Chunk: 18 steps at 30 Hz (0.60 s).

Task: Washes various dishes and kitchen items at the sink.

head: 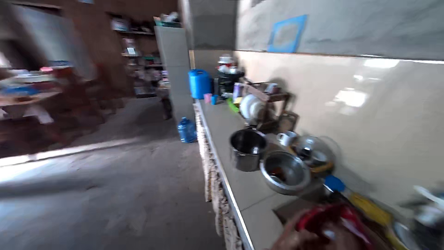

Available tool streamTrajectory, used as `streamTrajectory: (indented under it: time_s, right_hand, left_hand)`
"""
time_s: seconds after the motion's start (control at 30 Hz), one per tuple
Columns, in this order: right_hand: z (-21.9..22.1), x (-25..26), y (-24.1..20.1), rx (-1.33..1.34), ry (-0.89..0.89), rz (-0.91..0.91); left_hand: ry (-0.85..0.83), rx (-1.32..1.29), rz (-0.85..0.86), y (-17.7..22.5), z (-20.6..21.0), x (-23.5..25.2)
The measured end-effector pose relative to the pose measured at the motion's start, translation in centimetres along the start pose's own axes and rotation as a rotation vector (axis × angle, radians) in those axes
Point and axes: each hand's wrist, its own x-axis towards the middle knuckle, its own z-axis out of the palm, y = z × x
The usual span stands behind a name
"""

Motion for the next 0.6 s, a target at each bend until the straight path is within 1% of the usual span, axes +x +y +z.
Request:
streamTrajectory:
  time_s: [0.03, 0.07, 0.1, 0.17, 0.23, 0.3, 0.33, 0.4, 0.47, 0.5, 0.53, 0.57, 0.6]
  right_hand:
    - [-0.2, -1.1, -2.1, -0.001, -0.060, -0.014]
    - [0.0, -1.6, -3.6, 0.006, -0.075, -0.048]
    - [0.1, -1.2, -4.0, 0.003, -0.081, -0.050]
    - [-0.6, 0.8, -2.4, -0.058, -0.088, 0.032]
    - [-1.9, 1.8, 0.2, -0.152, -0.098, 0.088]
    - [-1.6, 0.7, 2.0, -0.204, -0.135, 0.015]
    - [-1.2, -0.3, 2.6, -0.169, -0.184, -0.035]
    - [-0.4, -1.9, 3.0, 0.007, -0.265, -0.108]
    - [-0.2, -3.6, 1.8, 0.266, -0.326, -0.071]
    - [0.0, -4.5, 1.3, 0.383, -0.329, -0.064]
    - [0.2, -5.2, 1.2, 0.439, -0.324, -0.076]
    - [0.5, -6.0, 1.5, 0.407, -0.320, -0.105]
    - [0.9, -6.8, 2.2, 0.302, -0.291, -0.153]
  left_hand:
    - [-0.006, 0.019, -0.026, -0.1, 0.0, 0.3]
    - [-0.011, 0.037, -0.053, -0.3, 0.1, 0.7]
    - [-0.022, 0.042, -0.095, -0.5, 0.1, 1.0]
    - [-0.018, 0.039, -0.141, -1.1, 0.3, 1.0]
    - [0.000, 0.065, -0.125, -0.9, 0.6, 0.9]
    - [0.018, 0.102, -0.076, -0.8, 0.5, 1.4]
    - [0.019, 0.108, -0.061, -0.8, 0.3, 1.8]
    - [0.002, 0.135, -0.036, -1.0, 0.2, 2.6]
    - [-0.014, 0.165, -0.008, -1.5, 0.5, 3.2]
    - [-0.017, 0.177, 0.007, -1.7, 0.5, 3.6]
    - [-0.028, 0.199, 0.019, -1.7, 0.5, 4.1]
    - [-0.037, 0.225, 0.031, -1.6, 0.4, 4.6]
    - [-0.051, 0.261, 0.038, -1.5, 0.2, 5.0]
